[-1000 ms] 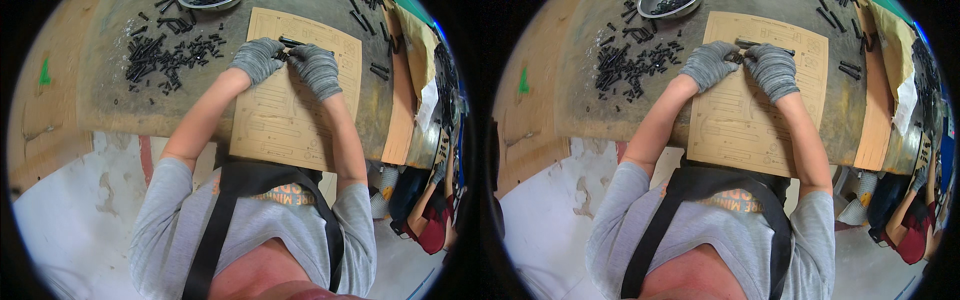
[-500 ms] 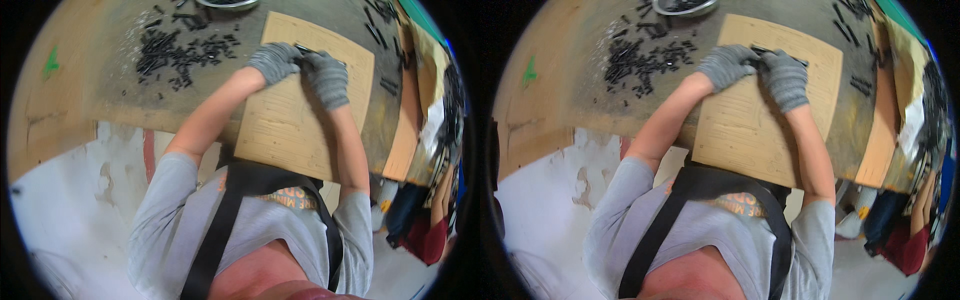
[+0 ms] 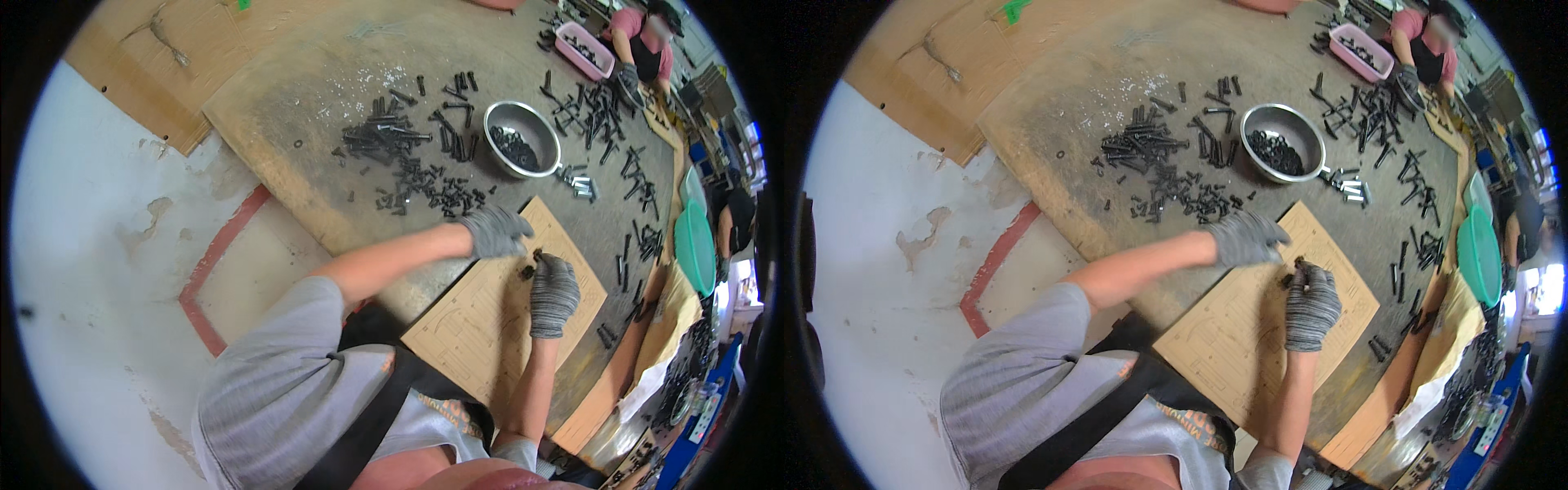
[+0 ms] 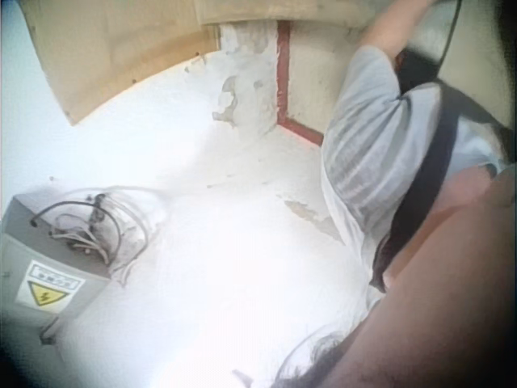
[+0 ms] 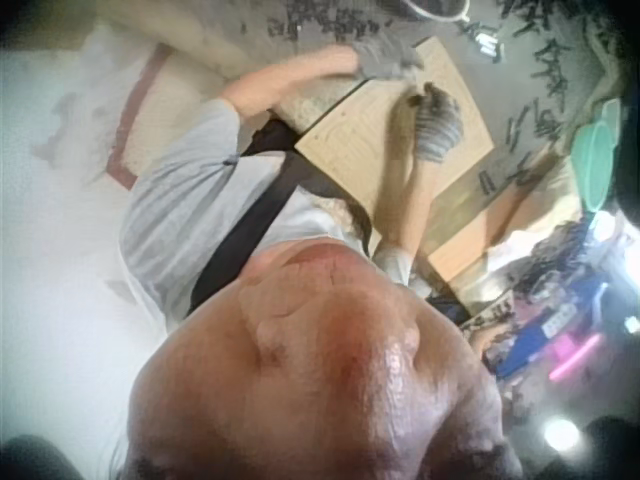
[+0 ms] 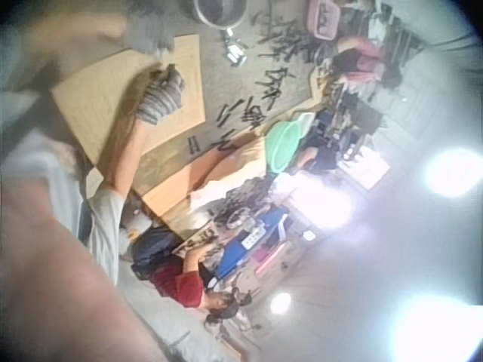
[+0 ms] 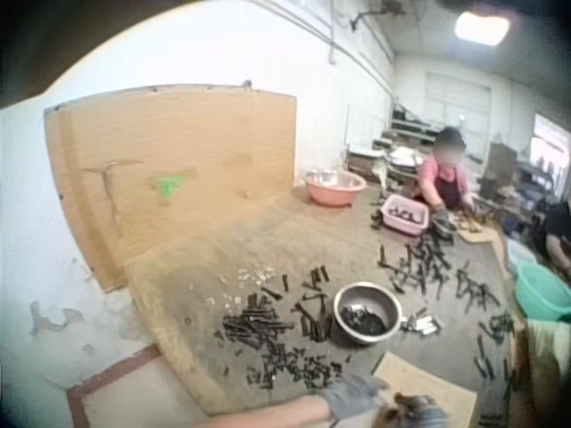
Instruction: The person assembles small black mechanical parts on a cardboard template, using a wrench to tighten components. They repeatedly pick up parts, align them, and secure them with the wrench, then place the assembled units on the template.
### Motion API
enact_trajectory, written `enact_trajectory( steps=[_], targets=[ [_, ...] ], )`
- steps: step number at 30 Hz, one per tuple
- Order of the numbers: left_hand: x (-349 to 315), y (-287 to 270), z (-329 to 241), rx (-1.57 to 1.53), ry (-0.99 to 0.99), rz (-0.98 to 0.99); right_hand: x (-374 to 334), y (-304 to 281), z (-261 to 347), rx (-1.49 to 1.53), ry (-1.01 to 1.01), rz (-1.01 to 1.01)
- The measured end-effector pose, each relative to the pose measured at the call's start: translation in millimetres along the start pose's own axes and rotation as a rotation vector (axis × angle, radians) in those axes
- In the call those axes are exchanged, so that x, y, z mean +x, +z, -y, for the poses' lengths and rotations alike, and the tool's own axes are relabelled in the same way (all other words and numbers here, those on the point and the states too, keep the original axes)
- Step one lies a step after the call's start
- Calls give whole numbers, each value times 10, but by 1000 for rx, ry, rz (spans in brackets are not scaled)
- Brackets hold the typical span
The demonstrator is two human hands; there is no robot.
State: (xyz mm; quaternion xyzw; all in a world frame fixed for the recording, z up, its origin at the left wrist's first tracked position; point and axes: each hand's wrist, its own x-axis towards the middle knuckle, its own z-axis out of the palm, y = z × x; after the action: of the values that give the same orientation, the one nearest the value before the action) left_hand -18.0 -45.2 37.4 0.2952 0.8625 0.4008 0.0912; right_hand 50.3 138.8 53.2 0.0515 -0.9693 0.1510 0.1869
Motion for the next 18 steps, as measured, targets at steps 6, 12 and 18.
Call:
enact_trajectory(
  steps=[6,12,18],
  targets=[
    [-123,-1484,1143,223,-234,-411,500,723,1162,220,-387,237],
    [-138,-2729,2319,546,-736,-388,571,1270,1772,7,-498,287],
    [283,-3399,3407,663,-771,-536,601,1270,1791,25,-476,306]
  ],
)
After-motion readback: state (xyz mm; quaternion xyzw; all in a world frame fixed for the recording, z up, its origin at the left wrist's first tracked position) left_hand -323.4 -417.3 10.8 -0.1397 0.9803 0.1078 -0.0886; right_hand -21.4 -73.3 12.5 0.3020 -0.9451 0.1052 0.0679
